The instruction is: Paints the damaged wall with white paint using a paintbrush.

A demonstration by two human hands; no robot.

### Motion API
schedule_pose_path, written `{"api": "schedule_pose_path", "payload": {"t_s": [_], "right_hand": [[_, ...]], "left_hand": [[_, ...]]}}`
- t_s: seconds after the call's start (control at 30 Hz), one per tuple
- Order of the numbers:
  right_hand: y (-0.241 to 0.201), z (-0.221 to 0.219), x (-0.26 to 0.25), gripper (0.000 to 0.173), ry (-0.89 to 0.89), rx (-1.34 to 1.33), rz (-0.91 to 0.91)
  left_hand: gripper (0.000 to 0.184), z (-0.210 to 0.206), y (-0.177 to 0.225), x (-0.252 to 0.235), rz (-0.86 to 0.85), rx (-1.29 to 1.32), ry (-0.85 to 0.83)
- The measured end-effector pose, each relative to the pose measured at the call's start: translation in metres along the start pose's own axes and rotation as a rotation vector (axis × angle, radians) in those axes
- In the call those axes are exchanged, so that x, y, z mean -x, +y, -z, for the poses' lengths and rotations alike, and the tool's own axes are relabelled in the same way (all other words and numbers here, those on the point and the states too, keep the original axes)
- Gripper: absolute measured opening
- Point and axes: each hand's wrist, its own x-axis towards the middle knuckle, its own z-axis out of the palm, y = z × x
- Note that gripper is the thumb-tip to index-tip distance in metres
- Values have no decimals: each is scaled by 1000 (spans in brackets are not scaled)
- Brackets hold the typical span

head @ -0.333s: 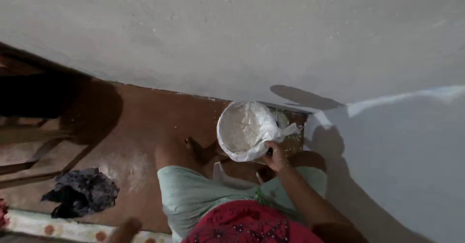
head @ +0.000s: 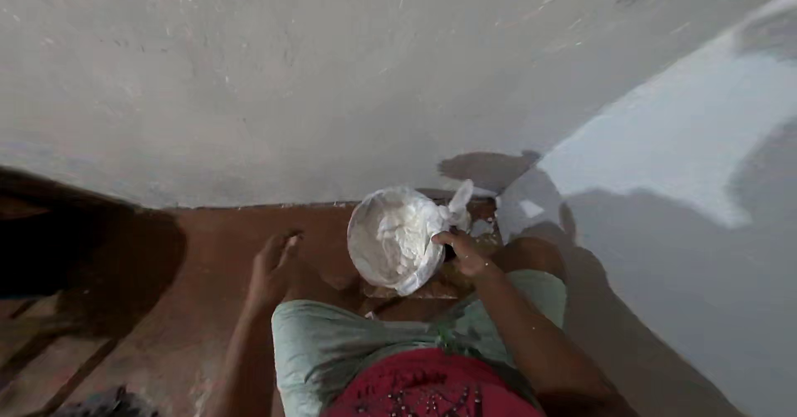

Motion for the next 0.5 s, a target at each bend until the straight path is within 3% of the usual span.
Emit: {"api": "schedule_pose_path", "payload": {"t_s": [0.13, 0.3, 0.37, 0.5], "right_hand": [[-42, 29, 20, 27, -159, 246, 21], [-100, 34, 49, 20, -247, 466, 110], [-118, 34, 50, 22, -326, 568, 128], [-146, 30, 40, 20, -452, 654, 109]], "left_hand": [[45, -30, 92, -36, -162, -171, -425], [58, -66, 173, -87, -259, -489, -763], [61, -75, 191, -99, -119, -479, -864], [53, -75, 203, -102, 94, -314, -885]]}}
